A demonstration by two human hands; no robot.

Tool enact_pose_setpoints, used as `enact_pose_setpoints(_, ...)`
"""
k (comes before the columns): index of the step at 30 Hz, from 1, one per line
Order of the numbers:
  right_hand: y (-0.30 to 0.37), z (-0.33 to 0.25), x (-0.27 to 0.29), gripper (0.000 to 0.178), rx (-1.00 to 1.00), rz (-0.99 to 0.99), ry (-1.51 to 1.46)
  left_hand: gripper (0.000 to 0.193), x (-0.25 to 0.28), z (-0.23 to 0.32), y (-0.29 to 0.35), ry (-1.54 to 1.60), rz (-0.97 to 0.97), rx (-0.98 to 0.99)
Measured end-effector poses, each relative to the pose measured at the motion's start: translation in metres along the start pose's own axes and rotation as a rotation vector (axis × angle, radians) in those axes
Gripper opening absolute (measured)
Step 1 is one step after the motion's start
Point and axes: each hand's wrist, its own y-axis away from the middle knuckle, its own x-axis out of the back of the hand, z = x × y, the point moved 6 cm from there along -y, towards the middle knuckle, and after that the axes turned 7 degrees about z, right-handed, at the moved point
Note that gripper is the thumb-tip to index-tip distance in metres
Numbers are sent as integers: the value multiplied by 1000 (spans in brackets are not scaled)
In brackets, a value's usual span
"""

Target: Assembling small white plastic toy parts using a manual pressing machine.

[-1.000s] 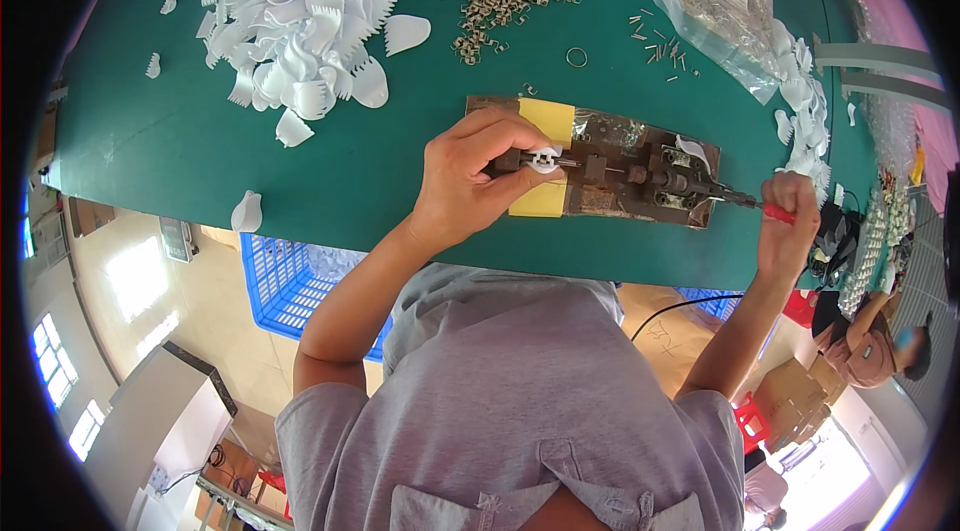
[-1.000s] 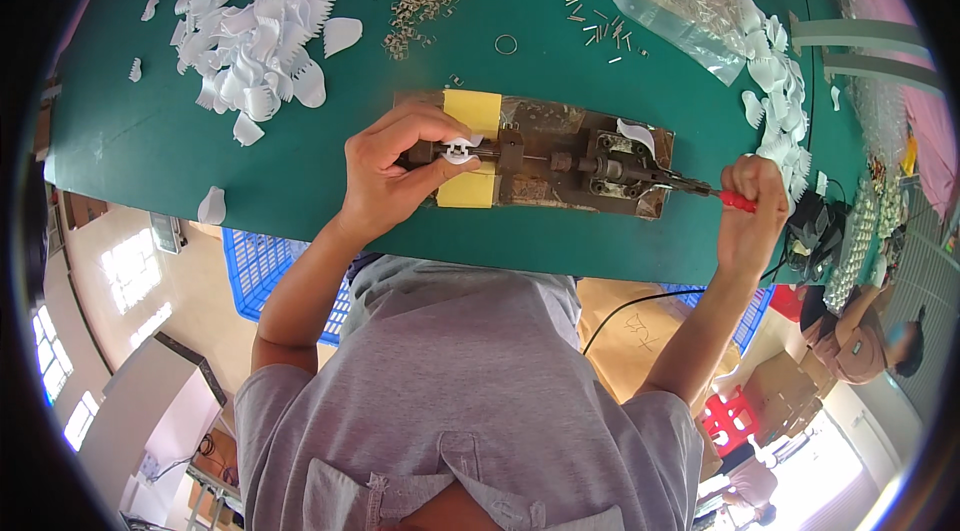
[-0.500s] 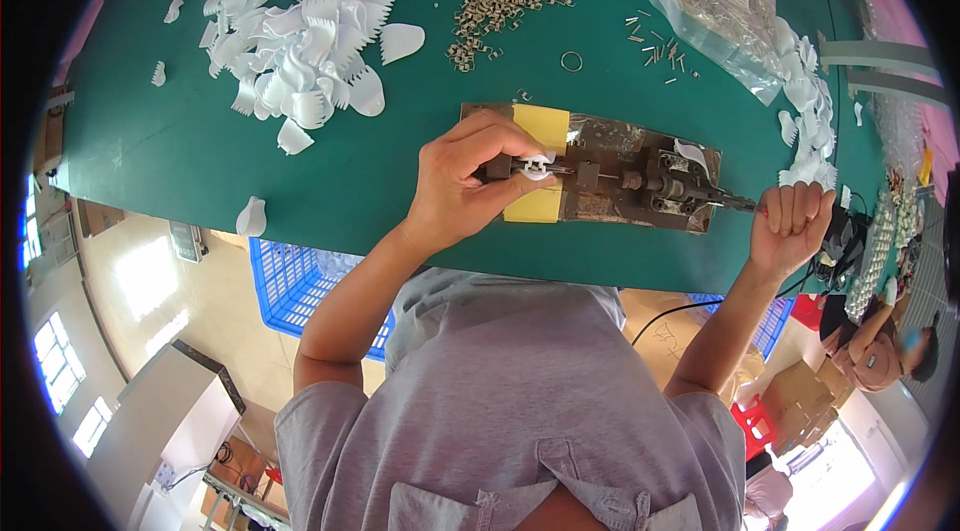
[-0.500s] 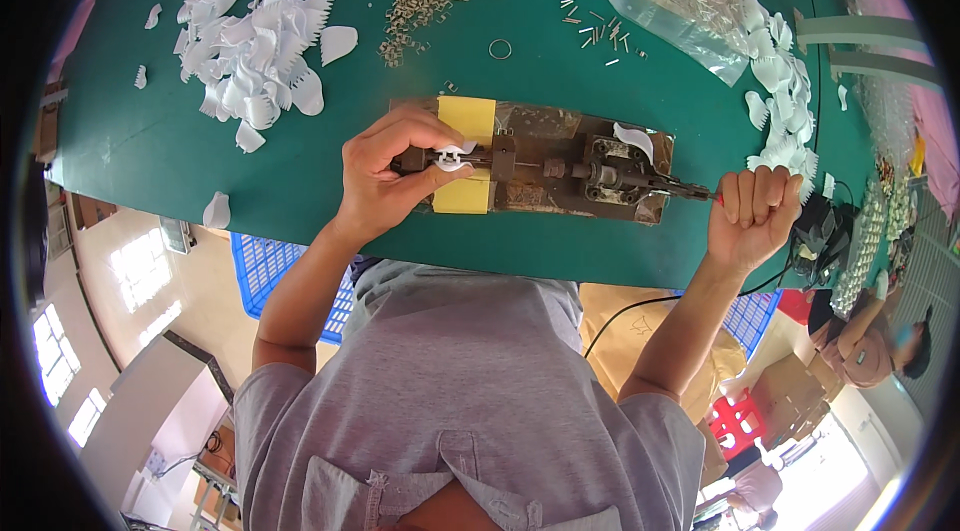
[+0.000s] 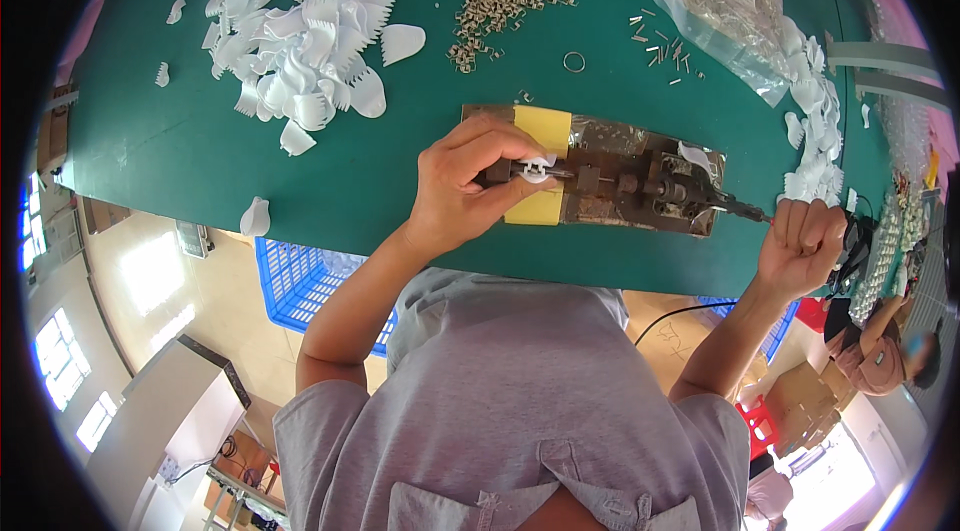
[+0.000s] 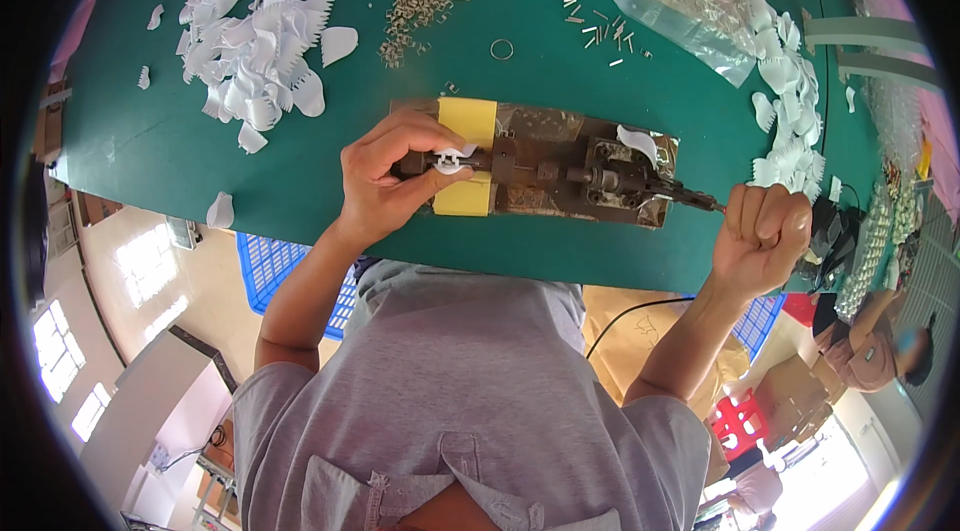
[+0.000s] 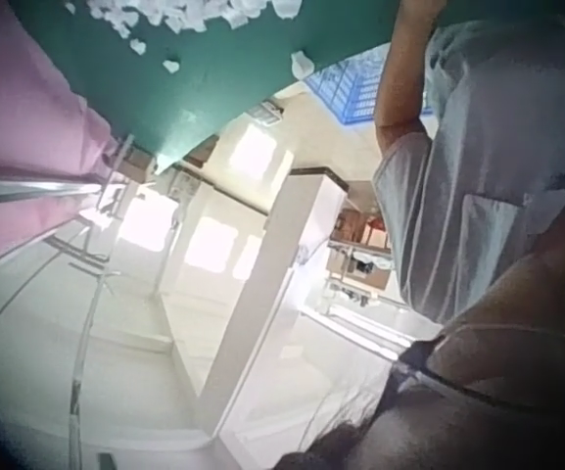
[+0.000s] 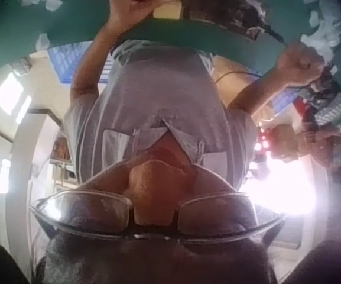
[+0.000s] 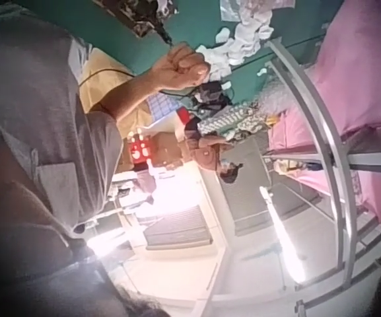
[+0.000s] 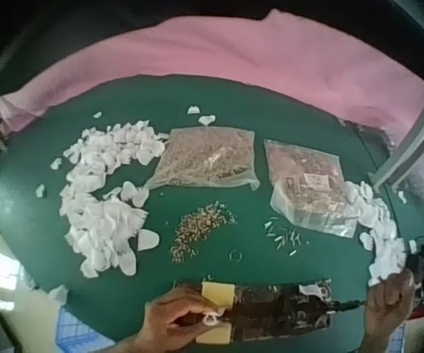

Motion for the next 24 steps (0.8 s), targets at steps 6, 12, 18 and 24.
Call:
enact_pose_setpoints(6, -6, 7, 2, 43, -104, 17, -155, 27, 0, 3, -4, -33, -42, 4)
enact_pose_setpoints(12, -5, 7, 6, 43, -103, 61, -146, 27, -1, 2, -2, -20, -47, -19)
enact_pose_setpoints(18, -5, 7, 6, 43, -107, 62, -140, 25, -2, 3, -3, 11, -26, -27)
enact_pose_setpoints(24, -5, 7, 7, 43, -116, 66, -141, 28, -1, 4, -2, -29, -78, -54)
